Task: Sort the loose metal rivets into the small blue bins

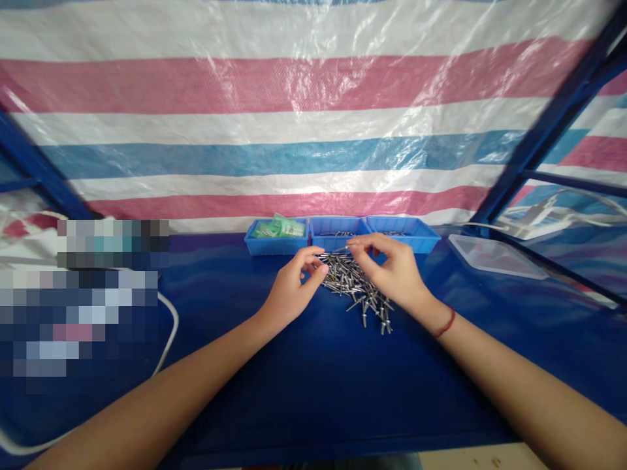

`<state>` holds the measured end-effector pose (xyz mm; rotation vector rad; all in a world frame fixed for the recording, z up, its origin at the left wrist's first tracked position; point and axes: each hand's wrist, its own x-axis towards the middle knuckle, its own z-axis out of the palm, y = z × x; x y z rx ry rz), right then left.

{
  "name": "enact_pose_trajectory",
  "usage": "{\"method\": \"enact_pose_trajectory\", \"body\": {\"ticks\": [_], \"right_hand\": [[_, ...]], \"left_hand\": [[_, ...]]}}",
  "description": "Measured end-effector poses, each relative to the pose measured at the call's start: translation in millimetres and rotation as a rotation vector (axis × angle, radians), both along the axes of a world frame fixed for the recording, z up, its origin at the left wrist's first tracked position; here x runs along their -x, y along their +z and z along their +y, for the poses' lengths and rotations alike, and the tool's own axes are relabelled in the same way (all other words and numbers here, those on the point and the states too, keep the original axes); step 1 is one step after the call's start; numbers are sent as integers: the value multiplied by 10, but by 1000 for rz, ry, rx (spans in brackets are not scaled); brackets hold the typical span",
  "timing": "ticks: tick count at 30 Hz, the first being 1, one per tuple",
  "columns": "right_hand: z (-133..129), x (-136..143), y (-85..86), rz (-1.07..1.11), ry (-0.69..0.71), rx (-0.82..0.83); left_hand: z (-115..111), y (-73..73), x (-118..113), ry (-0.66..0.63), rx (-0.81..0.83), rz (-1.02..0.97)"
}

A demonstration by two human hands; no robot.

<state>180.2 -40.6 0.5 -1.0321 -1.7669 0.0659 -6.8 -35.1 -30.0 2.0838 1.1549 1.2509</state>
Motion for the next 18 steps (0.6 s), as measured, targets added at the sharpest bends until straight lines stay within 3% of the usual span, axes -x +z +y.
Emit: {"method": "enact_pose_trajectory", "body": {"ticks": [5,9,13,18], "right_hand": [[314,-483,-7,141,-457,-57],[521,-831,-134,-2,-659,20],[555,-868,-201,-29,-697,6],[458,-664,-127,23,-575,5]], "left_hand": [[13,-20,-5,-40,-56,112],[23,-28,-2,-37,-93,246],[8,-33,-7,8,-80,356],[-13,-40,-15,20,-68,470]]}}
